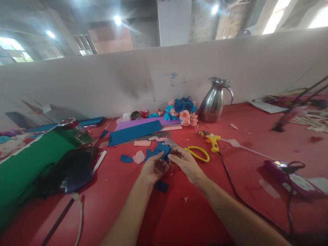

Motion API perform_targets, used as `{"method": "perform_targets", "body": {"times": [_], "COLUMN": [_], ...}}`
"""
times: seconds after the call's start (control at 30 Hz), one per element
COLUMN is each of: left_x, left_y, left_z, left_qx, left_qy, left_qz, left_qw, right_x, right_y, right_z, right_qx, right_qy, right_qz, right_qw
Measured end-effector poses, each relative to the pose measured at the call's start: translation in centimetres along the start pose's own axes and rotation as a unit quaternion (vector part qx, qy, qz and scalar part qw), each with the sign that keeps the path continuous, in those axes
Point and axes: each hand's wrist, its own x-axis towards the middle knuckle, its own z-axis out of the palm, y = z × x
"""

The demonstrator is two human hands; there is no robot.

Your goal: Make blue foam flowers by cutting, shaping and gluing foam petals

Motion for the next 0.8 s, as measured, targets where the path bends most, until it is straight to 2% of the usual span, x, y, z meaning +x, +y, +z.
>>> {"method": "perform_targets", "body": {"times": [0.33,0.6,0.8], "left_x": [-0.14,0.28,0.37], "left_y": [-0.08,-0.15,-0.22], "left_z": [0.12,-0.11,-0.19], "left_qx": [-0.012,0.035,0.056], "left_qy": [-0.003,-0.035,-0.061], "left_qz": [0.060,0.108,0.119], "left_qw": [0.998,0.993,0.989], "right_x": [0.20,0.26,0.20], "right_y": [0.37,0.40,0.77], "right_z": [-0.02,0.11,0.17], "right_qx": [-0.005,-0.007,-0.010], "right_qy": [0.013,0.024,0.018], "right_qz": [0.034,0.057,0.060], "right_qw": [0.999,0.998,0.998]}}
